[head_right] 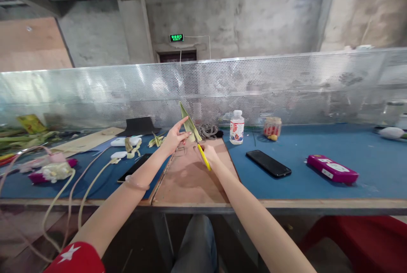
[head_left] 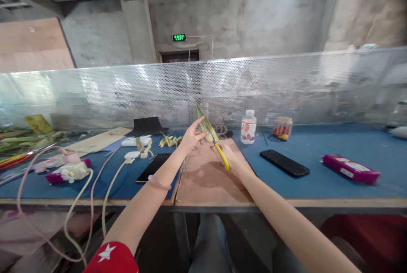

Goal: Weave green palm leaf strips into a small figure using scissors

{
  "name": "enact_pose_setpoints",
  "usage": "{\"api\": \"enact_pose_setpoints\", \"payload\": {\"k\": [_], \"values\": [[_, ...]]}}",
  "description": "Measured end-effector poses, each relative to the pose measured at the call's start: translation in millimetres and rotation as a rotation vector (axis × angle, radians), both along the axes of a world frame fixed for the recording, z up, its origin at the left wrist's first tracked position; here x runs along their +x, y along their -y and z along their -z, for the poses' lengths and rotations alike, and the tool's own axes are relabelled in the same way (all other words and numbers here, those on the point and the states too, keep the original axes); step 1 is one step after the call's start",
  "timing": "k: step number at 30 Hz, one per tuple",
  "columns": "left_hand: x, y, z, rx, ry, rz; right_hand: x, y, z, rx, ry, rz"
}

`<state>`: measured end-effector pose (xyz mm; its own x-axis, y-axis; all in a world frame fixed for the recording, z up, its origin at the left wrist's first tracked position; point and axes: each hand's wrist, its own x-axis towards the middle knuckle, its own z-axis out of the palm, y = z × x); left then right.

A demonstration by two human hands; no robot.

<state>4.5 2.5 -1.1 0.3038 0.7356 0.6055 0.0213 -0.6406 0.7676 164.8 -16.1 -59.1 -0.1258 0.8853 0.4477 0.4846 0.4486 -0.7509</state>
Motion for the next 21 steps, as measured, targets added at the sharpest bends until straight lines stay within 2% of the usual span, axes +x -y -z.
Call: {"api": "enact_pose_setpoints", "payload": {"k": [21], "values": [[-2.6, 3.6, -3.0, 0.005, -0.027, 0.03, 3.0, -6.5, 4.3, -0.006, 0.003, -0.026]]}}
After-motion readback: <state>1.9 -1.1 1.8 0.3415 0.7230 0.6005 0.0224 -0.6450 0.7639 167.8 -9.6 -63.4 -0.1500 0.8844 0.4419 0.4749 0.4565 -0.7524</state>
